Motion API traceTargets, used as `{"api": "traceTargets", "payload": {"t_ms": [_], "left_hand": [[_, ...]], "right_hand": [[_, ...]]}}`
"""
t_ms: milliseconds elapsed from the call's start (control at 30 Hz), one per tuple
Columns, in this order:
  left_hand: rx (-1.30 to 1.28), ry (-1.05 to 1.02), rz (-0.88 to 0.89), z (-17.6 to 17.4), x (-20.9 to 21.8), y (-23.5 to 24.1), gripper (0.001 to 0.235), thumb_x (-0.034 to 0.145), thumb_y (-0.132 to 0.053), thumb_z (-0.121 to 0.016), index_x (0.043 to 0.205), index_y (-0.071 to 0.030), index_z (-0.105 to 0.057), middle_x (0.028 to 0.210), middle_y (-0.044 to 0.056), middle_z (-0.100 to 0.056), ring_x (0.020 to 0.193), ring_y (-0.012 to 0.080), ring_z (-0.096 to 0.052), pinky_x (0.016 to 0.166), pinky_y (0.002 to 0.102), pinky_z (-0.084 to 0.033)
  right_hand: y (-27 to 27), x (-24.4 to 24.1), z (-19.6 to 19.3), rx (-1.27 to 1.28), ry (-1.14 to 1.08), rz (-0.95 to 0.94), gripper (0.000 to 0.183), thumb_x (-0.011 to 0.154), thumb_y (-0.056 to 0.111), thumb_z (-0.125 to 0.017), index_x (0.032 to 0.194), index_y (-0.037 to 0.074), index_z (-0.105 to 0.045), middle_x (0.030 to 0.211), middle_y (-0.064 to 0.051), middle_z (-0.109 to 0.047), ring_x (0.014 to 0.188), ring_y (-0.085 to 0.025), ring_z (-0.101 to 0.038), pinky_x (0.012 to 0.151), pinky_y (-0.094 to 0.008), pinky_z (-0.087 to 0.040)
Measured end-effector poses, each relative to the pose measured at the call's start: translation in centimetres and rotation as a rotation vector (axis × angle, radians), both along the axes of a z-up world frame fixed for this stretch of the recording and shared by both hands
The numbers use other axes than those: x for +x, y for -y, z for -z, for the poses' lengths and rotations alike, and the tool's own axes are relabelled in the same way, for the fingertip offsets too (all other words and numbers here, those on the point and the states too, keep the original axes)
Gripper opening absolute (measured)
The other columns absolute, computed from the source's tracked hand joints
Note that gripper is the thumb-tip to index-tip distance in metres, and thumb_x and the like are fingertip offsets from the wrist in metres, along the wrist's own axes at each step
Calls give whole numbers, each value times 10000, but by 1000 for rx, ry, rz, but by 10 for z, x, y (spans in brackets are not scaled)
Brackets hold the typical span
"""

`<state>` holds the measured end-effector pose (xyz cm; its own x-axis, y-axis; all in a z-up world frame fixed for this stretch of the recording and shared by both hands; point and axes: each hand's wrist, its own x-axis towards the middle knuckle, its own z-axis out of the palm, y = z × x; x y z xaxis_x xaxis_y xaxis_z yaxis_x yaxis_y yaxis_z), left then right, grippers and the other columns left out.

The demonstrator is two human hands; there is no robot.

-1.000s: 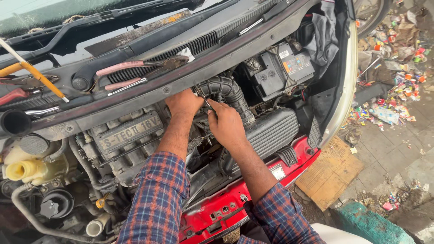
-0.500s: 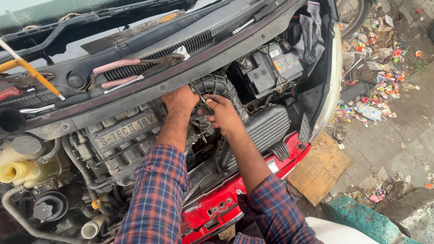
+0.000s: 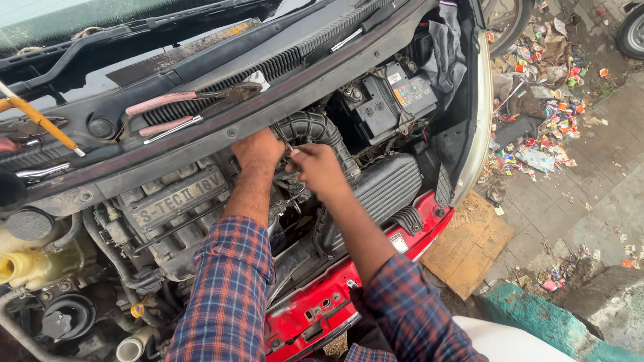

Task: The person works under the hood of a red car, using a screwdriver to loosen a hose clamp and then repositioning the air filter box. The person also handles a rubber hose and secures the air filter box with clips.

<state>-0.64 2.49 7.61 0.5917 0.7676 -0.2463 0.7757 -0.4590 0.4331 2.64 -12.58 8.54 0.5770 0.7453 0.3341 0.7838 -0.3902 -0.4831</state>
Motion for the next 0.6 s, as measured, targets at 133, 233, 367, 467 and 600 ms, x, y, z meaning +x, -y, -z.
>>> {"api": "traceTargets", "payload": {"t_ms": [133,233,367,467,600], "left_hand": [[24,11,2,2,-1,2,949,701,-428,-873,1500,-171,-429,1514,147,-449,1407,314,-417,1115,502,-361],[7,6,-5,7,-1,2,885,740,-438,-859,1491,-173,-473,1510,131,-497,1409,312,-462,1135,494,-385],[50,54,-23,13,0,1,774,798,-482,-773,1448,-148,-520,1475,148,-525,1383,326,-474,1115,500,-383],[56,131,-64,18,0,-1,623,908,-485,-655,1403,-115,-577,1446,166,-560,1362,344,-497,1102,524,-381],[-47,114,-93,22,-1,0,569,929,-463,-602,1376,-111,-599,1420,151,-587,1341,334,-524,1089,522,-399]], "right_hand": [[8,11,-3,103,-32,-81,376,817,122,-728,1163,50,-600,988,-169,-677,904,-370,-695,778,-450,-564],[10,2,-9,-257,97,-10,353,918,71,-667,1270,84,-632,1083,-168,-646,838,-337,-694,694,-425,-570],[3,-10,-21,-467,289,-69,639,795,73,-664,1421,34,-538,1074,-159,-627,852,-293,-707,651,-386,-590],[-3,-12,-28,-608,365,-132,650,859,88,-643,1485,7,-484,1062,-165,-629,830,-274,-708,626,-367,-595],[-7,-7,-34,-618,418,-187,628,876,100,-639,1474,-7,-483,1047,-165,-640,848,-259,-710,643,-344,-596]]}}
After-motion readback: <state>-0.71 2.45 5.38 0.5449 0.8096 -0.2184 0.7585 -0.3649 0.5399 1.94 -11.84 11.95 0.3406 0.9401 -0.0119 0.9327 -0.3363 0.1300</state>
